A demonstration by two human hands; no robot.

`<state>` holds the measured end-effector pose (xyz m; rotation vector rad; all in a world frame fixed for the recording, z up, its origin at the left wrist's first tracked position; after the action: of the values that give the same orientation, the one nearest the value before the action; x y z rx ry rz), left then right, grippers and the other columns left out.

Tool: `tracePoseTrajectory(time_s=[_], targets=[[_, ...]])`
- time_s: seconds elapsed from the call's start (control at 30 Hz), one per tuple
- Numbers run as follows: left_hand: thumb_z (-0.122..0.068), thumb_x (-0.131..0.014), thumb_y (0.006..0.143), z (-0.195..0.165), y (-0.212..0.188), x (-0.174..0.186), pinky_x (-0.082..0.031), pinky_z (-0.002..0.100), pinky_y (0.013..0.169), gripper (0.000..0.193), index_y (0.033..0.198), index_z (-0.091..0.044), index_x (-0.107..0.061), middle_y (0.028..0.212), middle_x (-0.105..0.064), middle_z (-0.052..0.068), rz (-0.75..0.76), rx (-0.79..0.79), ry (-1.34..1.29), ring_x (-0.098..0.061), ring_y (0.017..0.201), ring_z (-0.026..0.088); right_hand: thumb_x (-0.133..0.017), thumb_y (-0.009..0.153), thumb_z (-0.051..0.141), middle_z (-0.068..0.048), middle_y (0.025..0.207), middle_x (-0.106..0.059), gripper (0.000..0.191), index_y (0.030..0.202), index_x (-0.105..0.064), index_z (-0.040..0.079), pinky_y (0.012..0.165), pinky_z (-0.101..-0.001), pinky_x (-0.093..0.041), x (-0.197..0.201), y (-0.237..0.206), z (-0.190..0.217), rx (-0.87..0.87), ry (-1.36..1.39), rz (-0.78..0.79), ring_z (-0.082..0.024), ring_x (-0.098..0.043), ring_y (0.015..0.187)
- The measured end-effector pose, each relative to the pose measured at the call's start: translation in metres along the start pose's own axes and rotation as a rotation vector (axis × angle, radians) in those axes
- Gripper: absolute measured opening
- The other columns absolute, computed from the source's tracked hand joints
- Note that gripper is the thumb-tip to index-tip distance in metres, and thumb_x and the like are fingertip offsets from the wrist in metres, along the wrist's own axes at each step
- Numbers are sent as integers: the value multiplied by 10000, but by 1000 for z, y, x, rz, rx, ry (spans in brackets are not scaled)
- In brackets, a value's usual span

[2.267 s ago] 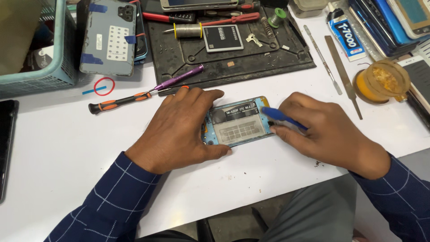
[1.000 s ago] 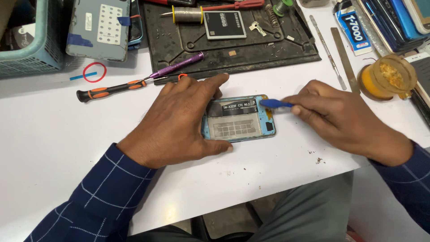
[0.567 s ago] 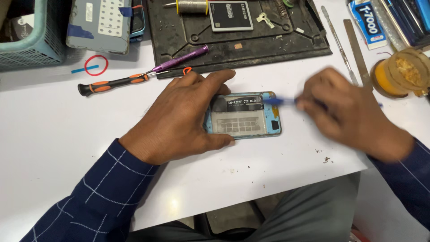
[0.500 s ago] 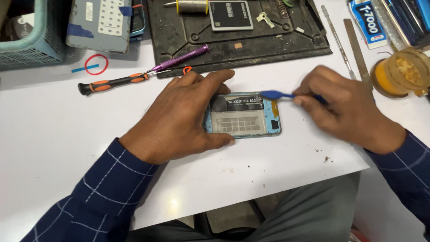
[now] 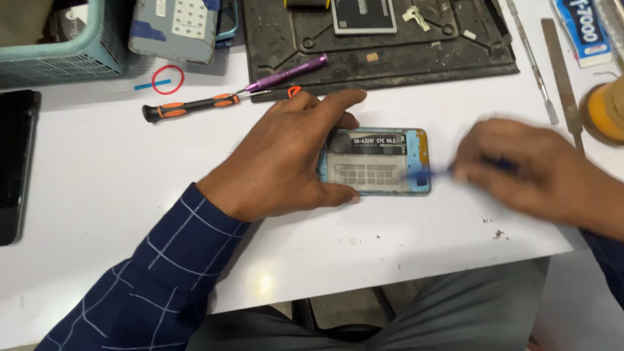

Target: The person cleans the back of a disassembled smartphone with a blue plastic tool, then separates the back cover from the main body. They inspect the internal components and place the back cover aside on the workbench.

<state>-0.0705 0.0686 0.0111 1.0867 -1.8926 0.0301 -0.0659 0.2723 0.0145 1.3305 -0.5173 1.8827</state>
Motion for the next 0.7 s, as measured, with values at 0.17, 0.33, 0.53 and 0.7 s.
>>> tracePoseTrajectory(time_s=[0.17,0.33,0.53,0.7], targets=[[-322,-949,624,-2,3,1,-477,415,942,1041,1467,-23,-417,1217,-715,131,8,-5,1,-593,1102,309,-733,935,233,-48,855,-643,168,911,-710,68,680,-348,-490,-2,3,-16,-125,-87,9,-195,-578,833],[-316,-951,631,-2,3,0,-476,415,953,1047,1478,-25,-411,1218,-714,129,8,-3,-10,-591,1108,300,-730,842,198,-68,823,-663,152,878,-709,52,651,-345,-498,3,-2,-8,-36,-144,-41,-209,-627,786],[-340,-970,618,2,0,0,-481,407,942,1084,1479,-19,-394,1223,-713,138,14,12,-21,-591,1090,299,-751,919,226,-53,876,-669,190,900,-667,57,683,-358,-499,13,12,-5,-65,-284,-173,-225,-643,836],[-332,-977,602,1,3,0,-492,403,957,1094,1480,-31,-399,1208,-718,138,10,8,-54,-603,1130,305,-749,900,191,-64,849,-656,138,890,-691,65,658,-377,-500,-3,43,30,104,-335,-152,-260,-628,812]])
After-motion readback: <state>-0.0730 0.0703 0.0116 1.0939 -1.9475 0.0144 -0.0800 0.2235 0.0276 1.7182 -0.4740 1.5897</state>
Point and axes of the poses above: each hand's wrist, its own y-axis towards the middle knuckle, its own x-axis out of the back of the hand, z = x × y, the point moved 10 cm from there along y, towards the middle knuckle
